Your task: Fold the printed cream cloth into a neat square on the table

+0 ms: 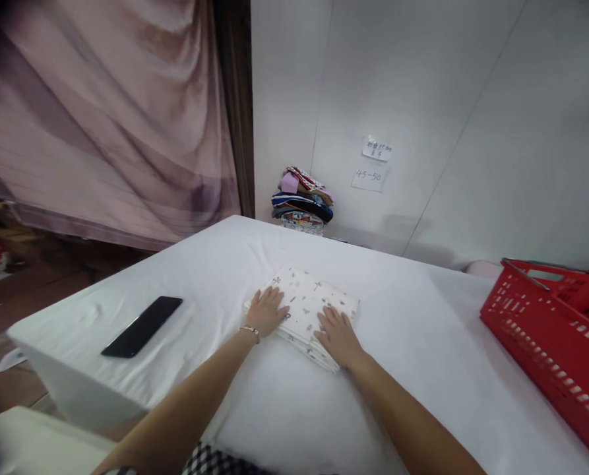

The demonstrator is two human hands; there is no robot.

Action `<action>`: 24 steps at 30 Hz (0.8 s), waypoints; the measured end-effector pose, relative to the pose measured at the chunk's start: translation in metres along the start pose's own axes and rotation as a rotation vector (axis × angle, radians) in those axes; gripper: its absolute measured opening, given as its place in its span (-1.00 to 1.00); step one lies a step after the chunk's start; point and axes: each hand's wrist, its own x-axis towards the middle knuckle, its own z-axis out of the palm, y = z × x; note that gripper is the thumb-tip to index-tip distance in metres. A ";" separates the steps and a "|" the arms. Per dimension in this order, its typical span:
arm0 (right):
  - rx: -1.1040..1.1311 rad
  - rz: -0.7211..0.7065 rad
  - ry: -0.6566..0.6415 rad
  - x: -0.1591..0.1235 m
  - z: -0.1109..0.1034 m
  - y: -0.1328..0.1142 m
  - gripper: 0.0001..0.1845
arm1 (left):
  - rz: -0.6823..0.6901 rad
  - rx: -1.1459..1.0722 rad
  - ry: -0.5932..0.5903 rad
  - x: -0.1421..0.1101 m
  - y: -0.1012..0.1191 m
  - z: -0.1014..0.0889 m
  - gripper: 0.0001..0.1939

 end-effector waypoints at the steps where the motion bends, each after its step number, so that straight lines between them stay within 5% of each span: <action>1: -0.058 -0.011 -0.037 -0.001 0.006 0.001 -0.36 | 0.004 -0.017 0.021 -0.001 -0.001 0.001 -0.54; 11: -0.065 0.001 -0.123 0.013 -0.011 -0.006 -0.32 | -0.009 -0.122 0.086 -0.005 0.002 0.000 -0.58; 24: -0.192 -0.121 0.078 0.159 0.008 -0.058 -0.42 | 0.010 -0.079 0.127 -0.008 0.002 0.000 -0.56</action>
